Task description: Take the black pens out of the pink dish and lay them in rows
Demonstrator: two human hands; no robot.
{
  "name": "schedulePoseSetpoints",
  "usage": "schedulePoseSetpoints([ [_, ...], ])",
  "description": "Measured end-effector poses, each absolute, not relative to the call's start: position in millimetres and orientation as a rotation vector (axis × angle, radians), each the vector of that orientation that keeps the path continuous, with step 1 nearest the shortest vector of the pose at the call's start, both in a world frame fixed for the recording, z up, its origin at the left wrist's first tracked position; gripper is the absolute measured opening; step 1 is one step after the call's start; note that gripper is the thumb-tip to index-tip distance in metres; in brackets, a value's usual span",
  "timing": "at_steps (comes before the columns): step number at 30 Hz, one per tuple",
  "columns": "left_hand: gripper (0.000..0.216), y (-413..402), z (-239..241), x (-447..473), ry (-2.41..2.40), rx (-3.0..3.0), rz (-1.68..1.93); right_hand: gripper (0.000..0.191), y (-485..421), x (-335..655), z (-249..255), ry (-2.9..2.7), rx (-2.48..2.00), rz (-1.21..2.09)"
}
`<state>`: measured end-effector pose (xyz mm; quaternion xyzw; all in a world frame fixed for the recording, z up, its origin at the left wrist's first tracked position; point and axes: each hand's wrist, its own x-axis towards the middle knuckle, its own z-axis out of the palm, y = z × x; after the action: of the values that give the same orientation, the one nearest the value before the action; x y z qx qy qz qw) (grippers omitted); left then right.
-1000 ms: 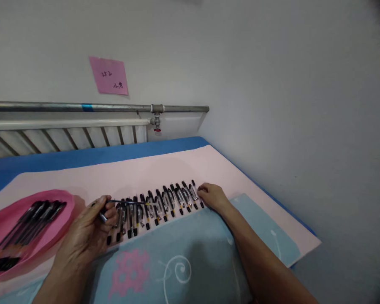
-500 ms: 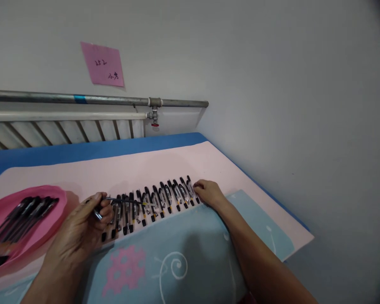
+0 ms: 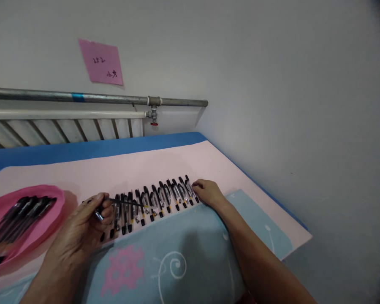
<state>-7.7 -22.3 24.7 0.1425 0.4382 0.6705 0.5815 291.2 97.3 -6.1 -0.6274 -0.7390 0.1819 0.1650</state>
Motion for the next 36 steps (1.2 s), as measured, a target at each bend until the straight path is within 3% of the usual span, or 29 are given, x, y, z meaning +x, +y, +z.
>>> schedulePoseSetpoints([
  [4,0.009,-21,20,5,1.067,0.350,1.529,0.022,88,287,2,-1.935,-1.647,0.593],
  [9,0.020,-18,13,33,1.147,0.382,1.483,0.026,55,261,21,-2.016,-1.246,1.254],
  [11,0.023,-16,10,41,1.169,0.387,1.456,0.023,43,249,27,-2.095,-1.116,1.353],
  [25,0.024,-17,9,51,1.158,0.350,1.458,0.015,32,235,12,-2.357,-0.953,0.869],
  [36,0.032,-17,4,34,1.222,0.448,1.416,0.022,106,303,-2,-1.910,-1.911,0.554],
])
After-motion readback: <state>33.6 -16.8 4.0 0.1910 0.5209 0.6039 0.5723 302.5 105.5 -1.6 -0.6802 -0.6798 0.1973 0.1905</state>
